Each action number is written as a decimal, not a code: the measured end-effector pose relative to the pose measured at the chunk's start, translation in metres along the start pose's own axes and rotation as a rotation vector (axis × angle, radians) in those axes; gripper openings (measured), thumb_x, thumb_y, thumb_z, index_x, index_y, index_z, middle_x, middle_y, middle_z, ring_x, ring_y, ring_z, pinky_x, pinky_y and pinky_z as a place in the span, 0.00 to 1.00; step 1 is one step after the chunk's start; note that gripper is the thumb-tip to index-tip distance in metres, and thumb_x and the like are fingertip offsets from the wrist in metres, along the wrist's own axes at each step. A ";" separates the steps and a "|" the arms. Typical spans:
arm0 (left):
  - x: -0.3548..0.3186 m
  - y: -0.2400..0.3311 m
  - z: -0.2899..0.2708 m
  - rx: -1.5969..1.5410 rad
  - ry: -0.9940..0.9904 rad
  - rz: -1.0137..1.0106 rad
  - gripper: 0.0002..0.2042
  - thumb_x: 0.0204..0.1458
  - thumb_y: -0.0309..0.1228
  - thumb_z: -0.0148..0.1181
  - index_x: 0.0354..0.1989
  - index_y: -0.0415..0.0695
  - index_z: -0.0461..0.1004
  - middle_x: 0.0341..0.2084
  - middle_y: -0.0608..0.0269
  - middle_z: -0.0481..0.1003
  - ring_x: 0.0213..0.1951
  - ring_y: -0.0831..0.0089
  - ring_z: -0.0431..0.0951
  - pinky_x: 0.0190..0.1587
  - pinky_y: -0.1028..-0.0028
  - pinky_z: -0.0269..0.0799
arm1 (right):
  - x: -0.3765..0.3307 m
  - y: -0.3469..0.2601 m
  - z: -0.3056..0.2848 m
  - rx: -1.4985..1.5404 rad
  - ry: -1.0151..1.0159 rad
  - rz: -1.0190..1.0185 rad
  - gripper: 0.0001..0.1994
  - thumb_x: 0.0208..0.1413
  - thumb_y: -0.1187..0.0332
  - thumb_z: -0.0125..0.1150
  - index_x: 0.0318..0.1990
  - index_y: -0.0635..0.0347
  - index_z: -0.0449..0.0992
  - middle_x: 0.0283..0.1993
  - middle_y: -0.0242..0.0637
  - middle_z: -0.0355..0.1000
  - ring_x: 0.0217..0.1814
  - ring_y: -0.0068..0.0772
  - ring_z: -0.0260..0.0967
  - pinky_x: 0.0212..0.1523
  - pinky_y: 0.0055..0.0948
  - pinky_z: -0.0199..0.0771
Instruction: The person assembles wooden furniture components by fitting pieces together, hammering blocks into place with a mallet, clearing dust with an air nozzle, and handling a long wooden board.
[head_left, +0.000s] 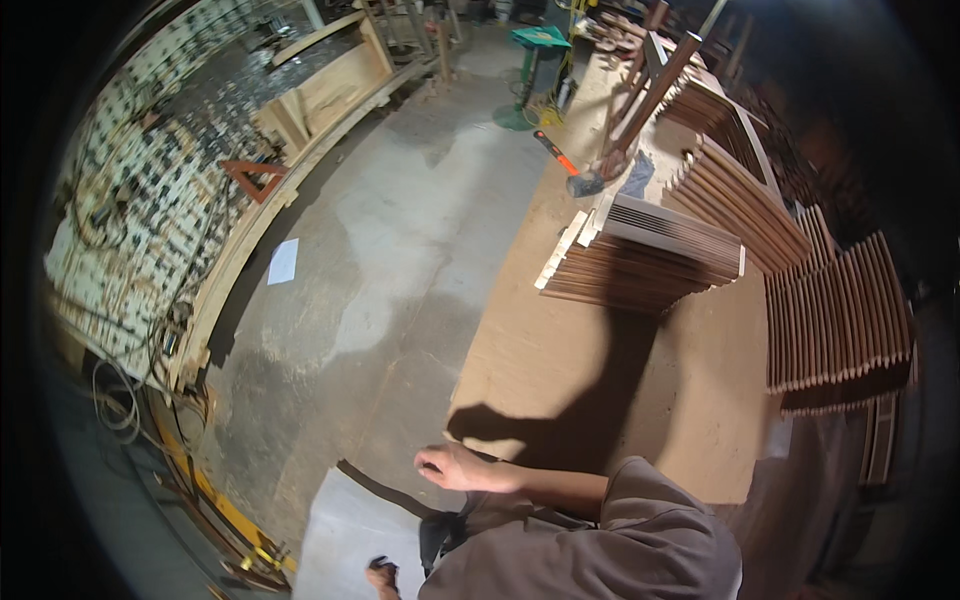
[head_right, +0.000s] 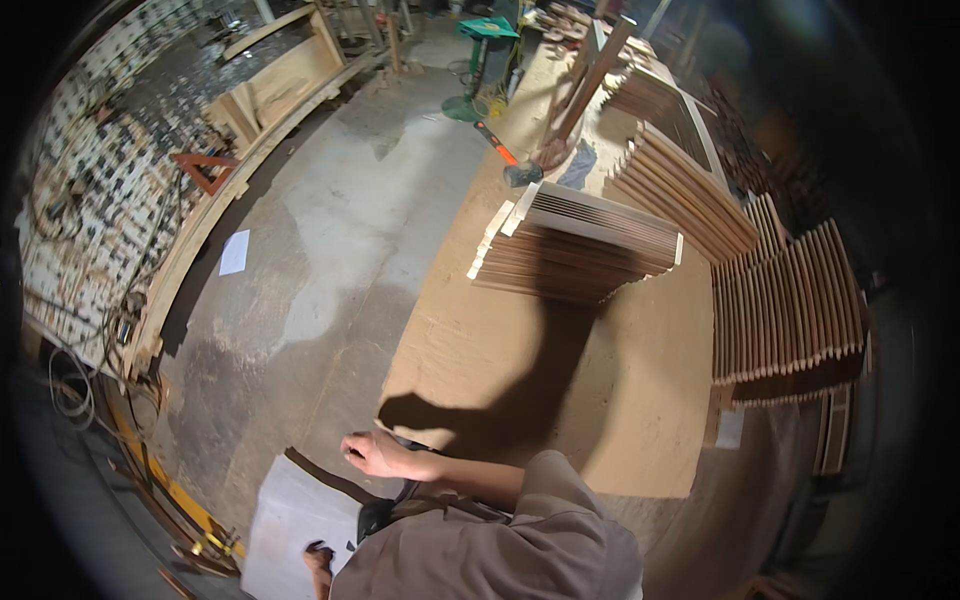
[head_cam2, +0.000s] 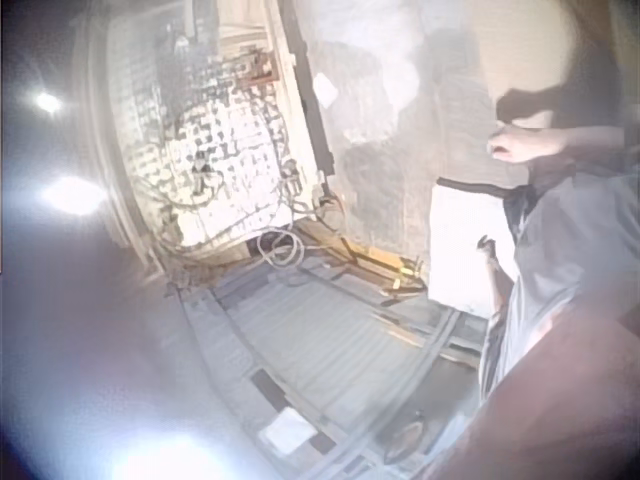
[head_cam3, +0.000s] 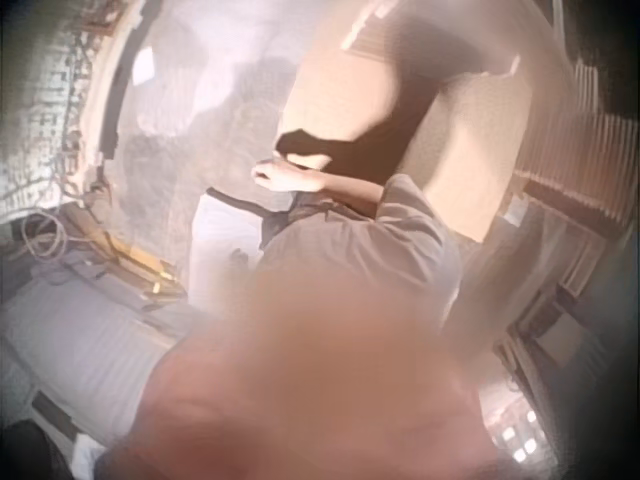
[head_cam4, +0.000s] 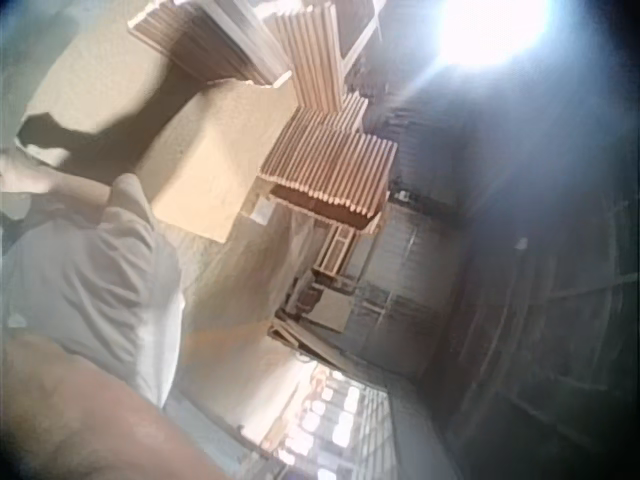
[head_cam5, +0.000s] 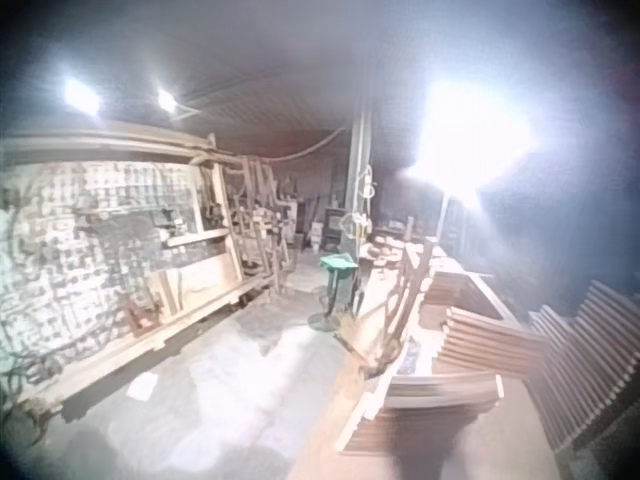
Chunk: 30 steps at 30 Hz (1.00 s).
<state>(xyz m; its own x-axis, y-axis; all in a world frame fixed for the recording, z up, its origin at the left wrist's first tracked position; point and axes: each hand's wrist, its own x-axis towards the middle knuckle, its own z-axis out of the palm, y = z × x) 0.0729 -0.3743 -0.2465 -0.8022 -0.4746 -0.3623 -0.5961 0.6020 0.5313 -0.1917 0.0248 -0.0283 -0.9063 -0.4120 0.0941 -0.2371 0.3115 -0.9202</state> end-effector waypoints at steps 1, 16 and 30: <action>0.001 0.006 -0.001 -0.420 -0.195 -0.161 0.09 0.32 0.20 0.58 0.27 0.38 0.76 0.12 0.56 0.73 0.17 0.67 0.75 0.19 0.71 0.72 | 0.016 0.009 -0.006 -0.021 0.030 0.001 0.07 0.50 0.71 0.58 0.36 0.60 0.71 0.31 0.42 0.72 0.31 0.47 0.72 0.31 0.37 0.71; 0.403 0.116 -0.074 -0.174 -0.347 -0.246 0.14 0.34 0.19 0.57 0.34 0.37 0.77 0.19 0.58 0.76 0.19 0.69 0.75 0.21 0.71 0.71 | 0.205 0.033 -0.017 -0.420 0.282 0.358 0.06 0.50 0.67 0.55 0.35 0.55 0.72 0.32 0.41 0.72 0.36 0.48 0.71 0.36 0.40 0.72; 0.609 0.362 -0.079 0.061 -0.551 0.016 0.16 0.43 0.16 0.52 0.43 0.34 0.73 0.28 0.54 0.77 0.30 0.71 0.77 0.29 0.73 0.73 | 0.362 0.076 -0.004 -0.446 0.128 0.496 0.09 0.49 0.66 0.54 0.37 0.55 0.72 0.35 0.43 0.72 0.37 0.49 0.71 0.36 0.45 0.71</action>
<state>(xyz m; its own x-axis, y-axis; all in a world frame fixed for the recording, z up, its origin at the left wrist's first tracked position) -0.6284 -0.4959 -0.2142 -0.7006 -0.0692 -0.7102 -0.5716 0.6502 0.5005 -0.5390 -0.0973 -0.0629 -0.9728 -0.0328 -0.2294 0.1211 0.7720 -0.6239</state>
